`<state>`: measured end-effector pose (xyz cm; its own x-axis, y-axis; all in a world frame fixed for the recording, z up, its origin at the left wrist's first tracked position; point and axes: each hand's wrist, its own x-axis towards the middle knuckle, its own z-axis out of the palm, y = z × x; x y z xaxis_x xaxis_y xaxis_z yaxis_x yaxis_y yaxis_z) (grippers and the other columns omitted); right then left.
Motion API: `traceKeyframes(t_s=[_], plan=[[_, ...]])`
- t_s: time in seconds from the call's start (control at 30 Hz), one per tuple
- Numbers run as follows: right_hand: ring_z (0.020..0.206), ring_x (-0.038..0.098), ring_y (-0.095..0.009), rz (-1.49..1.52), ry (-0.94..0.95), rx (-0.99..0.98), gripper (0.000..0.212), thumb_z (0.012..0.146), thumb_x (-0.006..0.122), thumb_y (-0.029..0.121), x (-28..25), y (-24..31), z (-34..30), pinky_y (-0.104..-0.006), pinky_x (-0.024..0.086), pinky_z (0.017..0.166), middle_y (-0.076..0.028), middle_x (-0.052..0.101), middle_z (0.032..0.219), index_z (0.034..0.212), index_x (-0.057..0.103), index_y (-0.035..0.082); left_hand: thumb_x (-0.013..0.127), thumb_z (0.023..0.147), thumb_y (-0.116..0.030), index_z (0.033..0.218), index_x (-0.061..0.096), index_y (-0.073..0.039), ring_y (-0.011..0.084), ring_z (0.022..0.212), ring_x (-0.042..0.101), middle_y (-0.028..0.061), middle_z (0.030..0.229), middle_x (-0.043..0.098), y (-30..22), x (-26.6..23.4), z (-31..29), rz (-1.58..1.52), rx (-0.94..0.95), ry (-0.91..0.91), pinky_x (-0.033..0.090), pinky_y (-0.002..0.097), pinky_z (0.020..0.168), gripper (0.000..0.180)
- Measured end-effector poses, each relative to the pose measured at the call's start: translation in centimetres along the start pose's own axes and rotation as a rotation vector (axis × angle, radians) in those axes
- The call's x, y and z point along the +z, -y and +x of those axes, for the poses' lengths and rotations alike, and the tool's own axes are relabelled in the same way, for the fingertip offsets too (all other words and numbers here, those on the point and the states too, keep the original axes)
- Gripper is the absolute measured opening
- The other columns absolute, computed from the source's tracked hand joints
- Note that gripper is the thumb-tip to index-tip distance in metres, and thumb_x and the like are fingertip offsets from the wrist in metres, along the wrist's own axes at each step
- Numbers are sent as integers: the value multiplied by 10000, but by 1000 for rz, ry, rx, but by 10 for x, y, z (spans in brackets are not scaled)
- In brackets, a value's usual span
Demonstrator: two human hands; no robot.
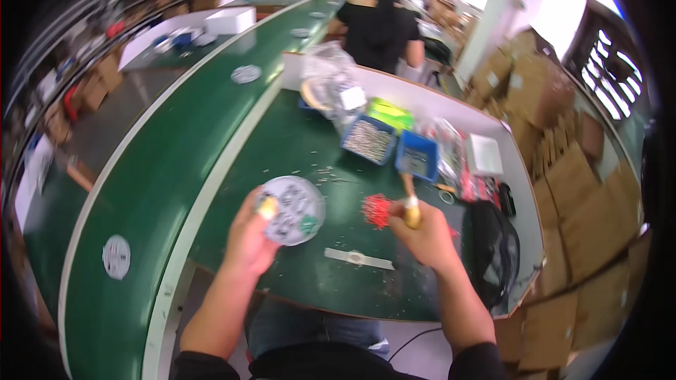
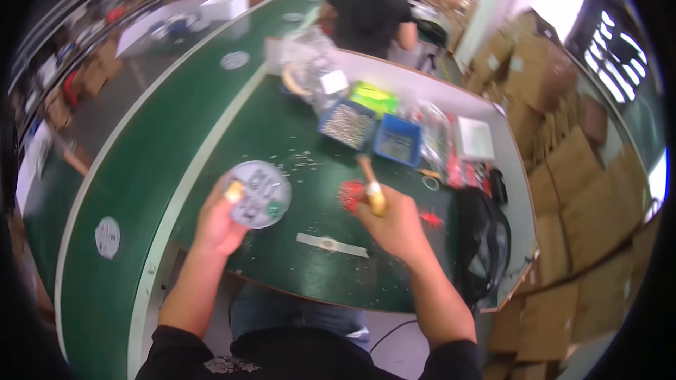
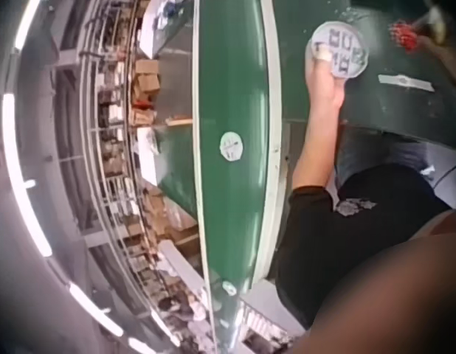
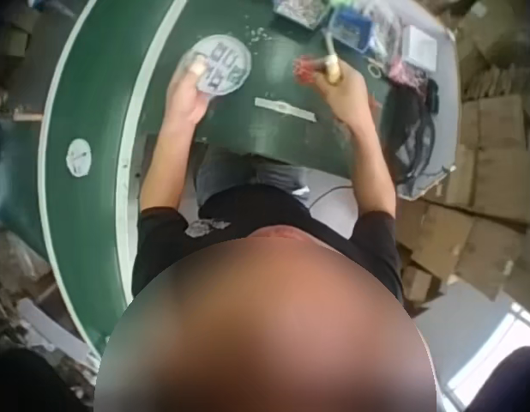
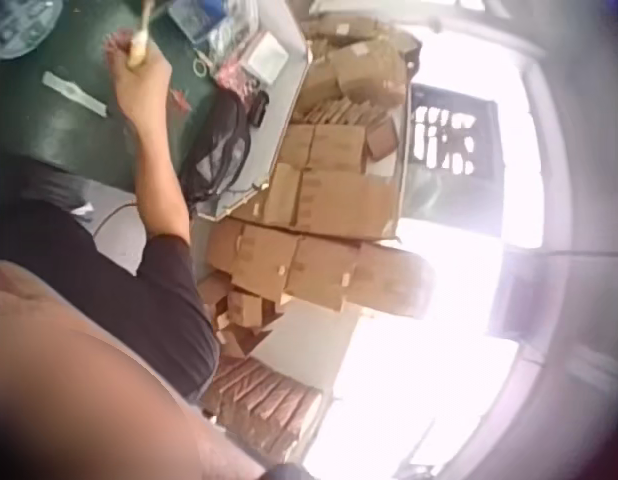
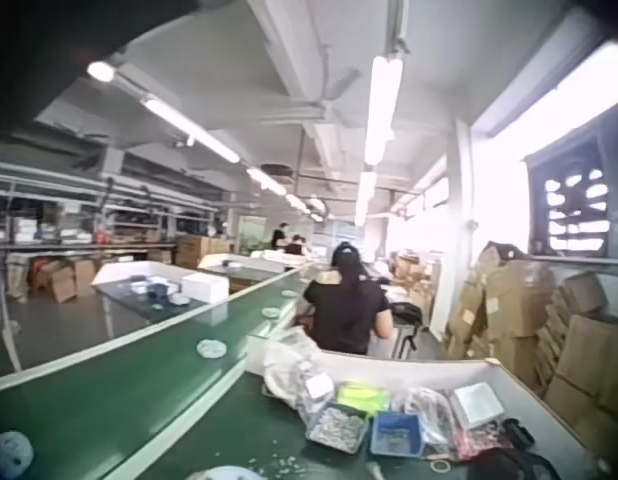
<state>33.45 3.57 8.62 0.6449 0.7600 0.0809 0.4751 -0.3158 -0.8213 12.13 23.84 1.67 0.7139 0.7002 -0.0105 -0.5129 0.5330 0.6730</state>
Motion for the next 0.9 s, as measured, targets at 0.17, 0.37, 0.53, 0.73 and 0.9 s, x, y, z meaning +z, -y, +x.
traceKeyframes(t_s=[0.17,0.37,0.53,0.73,0.9], plan=[[719,593,-92,153,-48,-46,107,901,692,61,8,16,-5,-266,496,627,-30,643,793,988,654,12,604,997,-111,1398,494,-101,239,1099,678,98,1250,633,19,-2,-6,-130,-47,-106,626,427,833,416],[610,551,-107,804,-245,-91,77,910,647,31,42,8,-19,-252,452,499,-32,564,709,947,580,40,632,963,-33,1430,462,-117,196,1050,674,71,1208,620,9,-21,-22,-161,-81,-148,626,386,793,505],[522,522,-110,638,-305,-81,83,899,649,21,62,-6,-34,-235,424,470,-48,577,705,936,576,34,667,907,41,1431,473,-57,176,1053,663,85,1211,634,5,-27,-28,-76,-59,-77,601,348,818,567],[549,517,-50,227,-206,-103,66,870,711,32,67,50,-22,-210,375,490,17,593,727,869,645,26,687,843,95,1316,583,61,156,1013,670,121,1173,684,2,3,-26,189,106,-119,553,291,890,486],[653,550,-43,276,-102,-84,200,829,763,-4,74,75,-22,-203,432,567,16,623,792,1009,676,18,678,842,92,1272,611,40,136,998,669,99,1137,685,1,25,-34,384,216,-25,556,278,867,439]])
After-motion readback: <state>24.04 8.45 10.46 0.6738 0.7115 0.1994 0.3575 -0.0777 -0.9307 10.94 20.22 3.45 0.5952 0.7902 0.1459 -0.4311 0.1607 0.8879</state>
